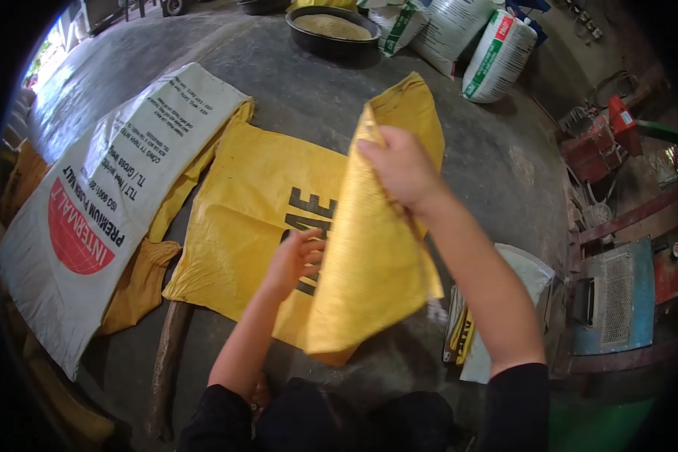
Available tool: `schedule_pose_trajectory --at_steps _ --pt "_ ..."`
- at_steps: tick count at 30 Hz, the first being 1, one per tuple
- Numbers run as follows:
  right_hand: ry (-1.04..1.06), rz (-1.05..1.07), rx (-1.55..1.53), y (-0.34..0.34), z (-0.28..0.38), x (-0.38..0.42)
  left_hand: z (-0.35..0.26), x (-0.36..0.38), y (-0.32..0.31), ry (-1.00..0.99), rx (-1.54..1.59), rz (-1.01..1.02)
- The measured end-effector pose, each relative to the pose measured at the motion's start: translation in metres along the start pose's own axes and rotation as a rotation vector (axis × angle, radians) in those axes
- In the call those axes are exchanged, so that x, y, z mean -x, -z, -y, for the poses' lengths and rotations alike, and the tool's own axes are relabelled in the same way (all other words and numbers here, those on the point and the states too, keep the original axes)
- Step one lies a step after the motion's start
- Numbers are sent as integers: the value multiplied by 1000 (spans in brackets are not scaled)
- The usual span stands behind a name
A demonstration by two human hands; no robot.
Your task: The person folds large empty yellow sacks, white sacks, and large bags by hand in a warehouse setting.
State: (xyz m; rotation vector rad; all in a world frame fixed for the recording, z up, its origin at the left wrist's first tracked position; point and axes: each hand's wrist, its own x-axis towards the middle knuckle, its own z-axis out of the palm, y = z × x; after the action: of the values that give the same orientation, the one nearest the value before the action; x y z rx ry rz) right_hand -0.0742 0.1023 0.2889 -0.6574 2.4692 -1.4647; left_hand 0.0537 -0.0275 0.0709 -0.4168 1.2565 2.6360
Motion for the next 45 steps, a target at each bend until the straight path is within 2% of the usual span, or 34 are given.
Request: schedule_pose_trajectory --at_steps 2,4,5,6,8,9,11,12,14,15,16,17,19,21,22,24,25,27,28,30,32,34,35,37,38,40,41,42,44,45 --pt "1 9 34 -42 -13 -22 -41 30 11 -159 22 3" --pt "24 17 42 -87 -22 -37 -75 69 15 -349 -98 61" --pt "11 7 64 -108 -23 -40 -87 87 24 -360 -126 107" --pt "-3 -3 88 -126 -22 -42 -95 103 20 -363 -133 98" --pt "4 16 56 -155 -18 -47 -102 133 12 -593 -371 52" --pt "4 34 32 -164 -17 -51 -98 137 16 -590 -372 43" --pt "-17 70 27 -186 -10 -55 -85 148 30 -717 -971 -163" --pt "-34 98 23 -197 -8 -58 -78 149 38 -716 -971 -165" --pt "16 106 13 -219 -6 -60 -59 145 53 -754 -1331 -450" --pt "29 150 20 -229 -2 -59 -50 147 60 -725 -1335 -546" --pt "40 194 27 -237 2 -59 -44 147 67 -726 -1334 -548" --pt "39 195 29 -248 4 -59 -39 150 74 -700 -1276 -626" --pt "19 421 -4 -269 9 -58 -38 154 86 -671 -1215 -702" --pt "26 468 -102 -294 -6 -50 -45 158 95 -499 -790 -802" --pt "35 514 -199 -304 -16 -47 -44 161 111 -538 -900 -816" --pt "-26 576 -122 -298 -27 -43 -5 171 176 -296 -526 -830" --pt "-20 629 -37 -293 -38 -42 -5 170 181 -290 -525 -827" --pt "12 667 71 -274 -65 -35 -3 167 185 -251 33 -950" --pt "38 654 91 -261 -78 -28 -4 169 189 -245 36 -947" --pt "-42 688 185 -233 -110 -18 -9 177 198 -24 242 -914" --pt "-64 625 306 -203 -149 -1 -6 179 199 -33 207 -945" --pt "-19 494 426 -176 -188 21 -13 177 187 -244 -142 -1262" --pt "-27 491 424 -163 -198 31 -17 175 183 -239 -147 -1258" --pt "198 288 697 -143 -215 49 -27 170 174 -502 -961 -1465" --pt "191 283 697 -136 -220 54 -34 164 165 -502 -965 -1456" --pt "226 145 792 -126 -228 62 -47 145 141 -803 -1401 -1158" --pt "114 202 824 -123 -232 64 -46 130 129 -812 -1415 -1043" --pt "108 195 824 -121 -235 64 -42 114 118 -820 -1427 -927" --pt "-185 372 873 -123 -233 60 -22 76 87 -755 -1555 -679" --pt "-192 361 870 -125 -235 58 -11 58 71 -644 -1627 -532"
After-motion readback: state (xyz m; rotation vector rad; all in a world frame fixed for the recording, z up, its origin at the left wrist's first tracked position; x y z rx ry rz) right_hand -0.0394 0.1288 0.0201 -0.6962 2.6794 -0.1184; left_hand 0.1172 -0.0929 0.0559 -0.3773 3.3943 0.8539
